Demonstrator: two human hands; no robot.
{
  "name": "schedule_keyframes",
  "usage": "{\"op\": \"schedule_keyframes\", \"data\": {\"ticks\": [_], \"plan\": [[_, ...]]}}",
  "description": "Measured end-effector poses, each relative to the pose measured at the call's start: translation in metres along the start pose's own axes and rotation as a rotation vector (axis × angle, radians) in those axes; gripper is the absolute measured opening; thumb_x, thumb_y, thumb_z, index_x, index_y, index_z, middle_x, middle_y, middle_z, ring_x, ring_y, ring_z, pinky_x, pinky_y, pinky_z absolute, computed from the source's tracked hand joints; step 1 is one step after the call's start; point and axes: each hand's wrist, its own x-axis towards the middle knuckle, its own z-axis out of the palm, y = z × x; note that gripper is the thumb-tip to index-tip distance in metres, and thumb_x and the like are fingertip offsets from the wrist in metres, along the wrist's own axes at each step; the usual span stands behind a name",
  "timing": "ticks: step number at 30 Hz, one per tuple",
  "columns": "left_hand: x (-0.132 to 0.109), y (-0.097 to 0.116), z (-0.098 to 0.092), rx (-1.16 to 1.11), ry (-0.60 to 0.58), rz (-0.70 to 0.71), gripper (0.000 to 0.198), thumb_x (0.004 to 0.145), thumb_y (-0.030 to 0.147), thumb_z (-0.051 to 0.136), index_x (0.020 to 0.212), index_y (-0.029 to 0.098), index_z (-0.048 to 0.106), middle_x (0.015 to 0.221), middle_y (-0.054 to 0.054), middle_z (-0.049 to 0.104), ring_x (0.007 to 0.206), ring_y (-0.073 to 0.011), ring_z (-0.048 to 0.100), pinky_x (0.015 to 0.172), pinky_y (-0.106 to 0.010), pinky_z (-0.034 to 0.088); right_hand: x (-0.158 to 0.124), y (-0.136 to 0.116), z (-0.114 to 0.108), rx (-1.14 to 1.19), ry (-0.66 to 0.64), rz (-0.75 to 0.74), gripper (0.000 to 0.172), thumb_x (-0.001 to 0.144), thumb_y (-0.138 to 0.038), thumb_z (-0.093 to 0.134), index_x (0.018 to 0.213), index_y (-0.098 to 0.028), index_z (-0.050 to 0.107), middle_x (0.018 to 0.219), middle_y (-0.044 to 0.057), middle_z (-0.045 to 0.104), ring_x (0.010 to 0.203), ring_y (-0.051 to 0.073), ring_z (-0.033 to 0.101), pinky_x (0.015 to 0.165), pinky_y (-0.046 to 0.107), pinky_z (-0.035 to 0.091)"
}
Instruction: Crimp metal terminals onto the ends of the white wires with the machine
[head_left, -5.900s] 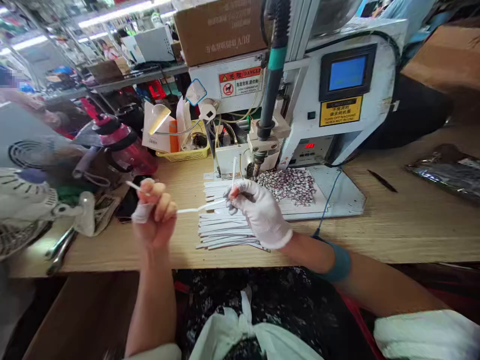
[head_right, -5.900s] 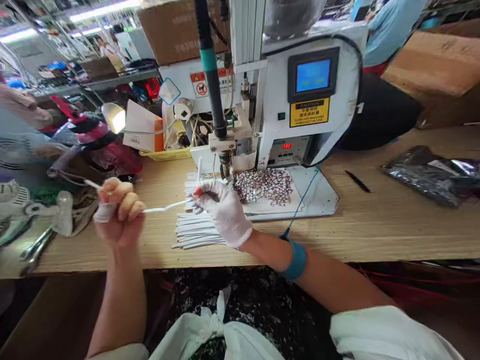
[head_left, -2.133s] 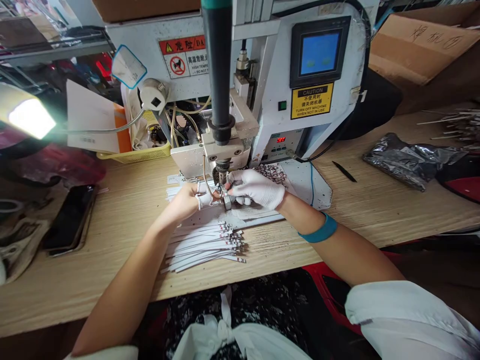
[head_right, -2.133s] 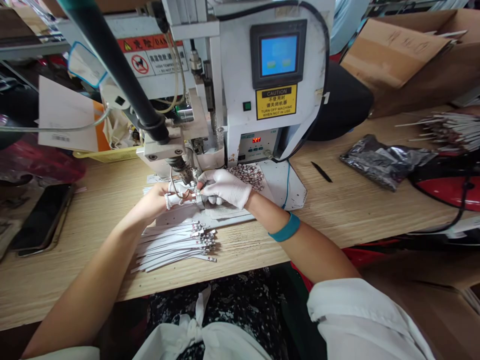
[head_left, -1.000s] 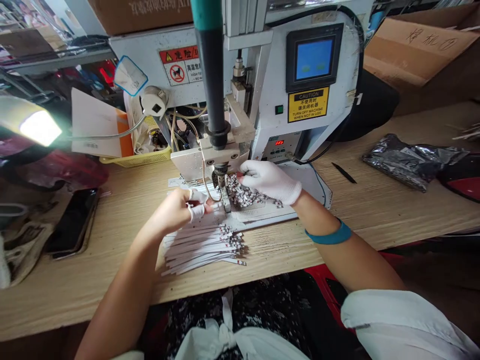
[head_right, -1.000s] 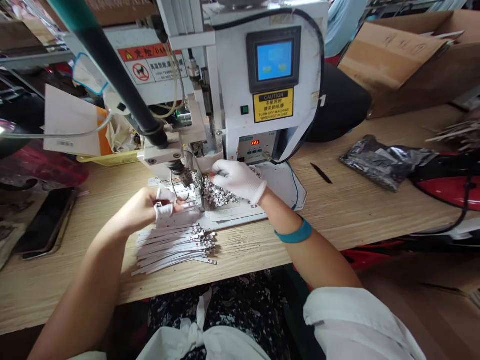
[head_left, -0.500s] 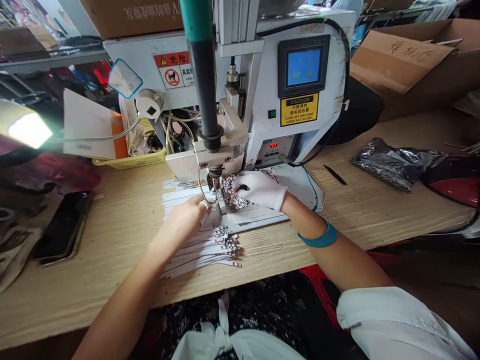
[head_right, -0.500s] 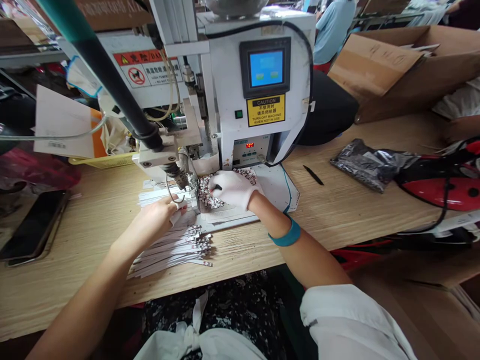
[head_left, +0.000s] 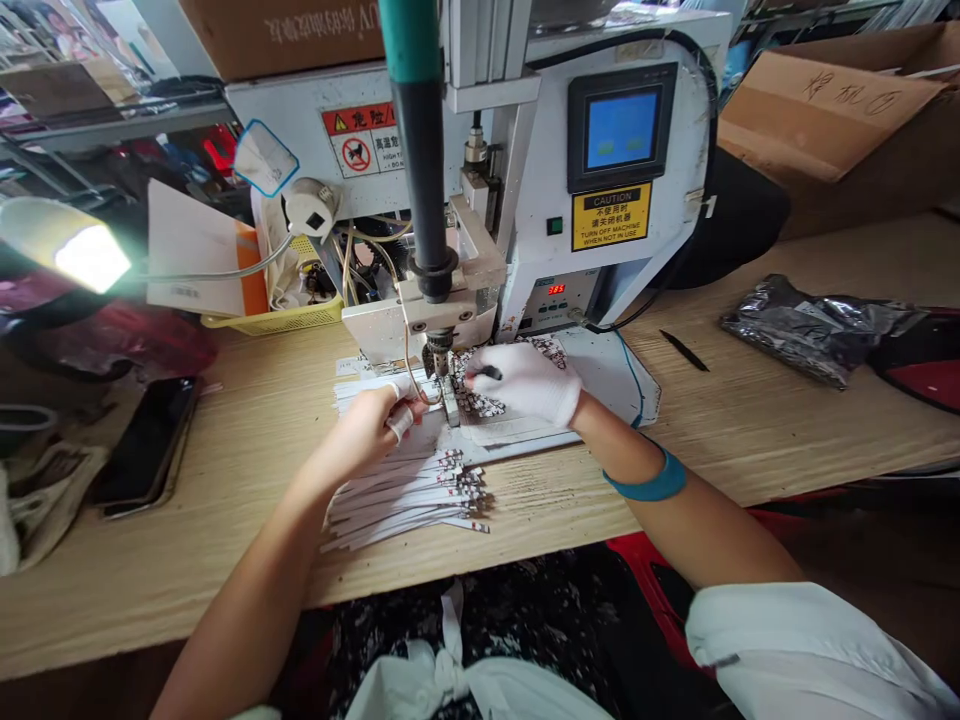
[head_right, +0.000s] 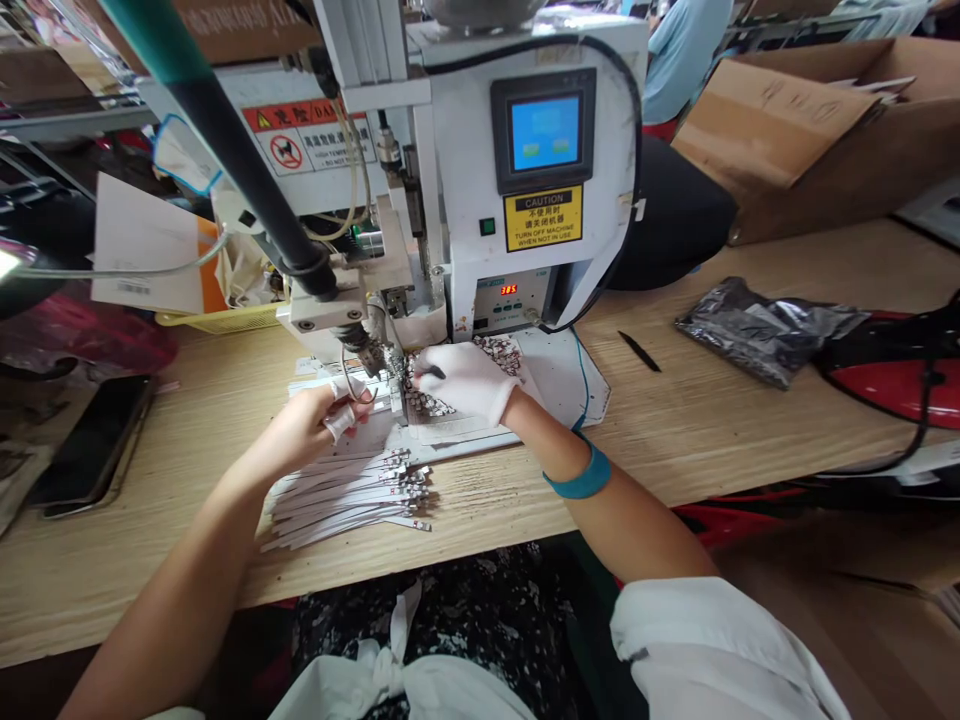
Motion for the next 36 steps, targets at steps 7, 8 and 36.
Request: {"op": "schedule_keyframes", "data": {"ticks": [7, 8, 36], "plan": [[0.004, 0.004, 0.001, -0.231, 0.002, -0.036, 0.028, 0.074, 0.040, 0.051, 0.079, 0.014, 0.061, 0.072, -0.003, 0.062, 0.067, -0.0161, 0.055, 0.063, -0.025, 0.044, -0.002, 0.002, -0.008, 0.710, -0.143, 0.300, 0.014, 0.072, -0.020, 0.061, 0.083, -0.013, 0.062, 0.057, -0.002, 0.055, 0.040, 0.008, 0.045, 0.033, 0.020, 0.033], [0.005, 0.004, 0.001, -0.231, 0.000, -0.042, 0.028, 0.073, 0.040, 0.051, 0.077, 0.014, 0.061, 0.072, -0.003, 0.063, 0.068, -0.0168, 0.055, 0.064, -0.026, 0.044, -0.001, 0.001, -0.007, 0.776, -0.142, 0.290, 0.014, 0.070, -0.017, 0.061, 0.082, -0.012, 0.061, 0.058, -0.002, 0.055, 0.041, 0.007, 0.046, 0.034, 0.020, 0.034], [0.019, 0.005, 0.005, -0.448, -0.026, -0.149, 0.023, 0.062, 0.037, 0.059, 0.060, 0.014, 0.059, 0.058, 0.002, 0.053, 0.059, -0.0120, 0.044, 0.060, -0.024, 0.038, 0.004, -0.016, 0.013, 0.942, -0.162, 0.286, 0.010, 0.072, -0.008, 0.056, 0.076, -0.015, 0.052, 0.058, -0.006, 0.045, 0.043, 0.003, 0.033, 0.031, 0.015, 0.025]]}}
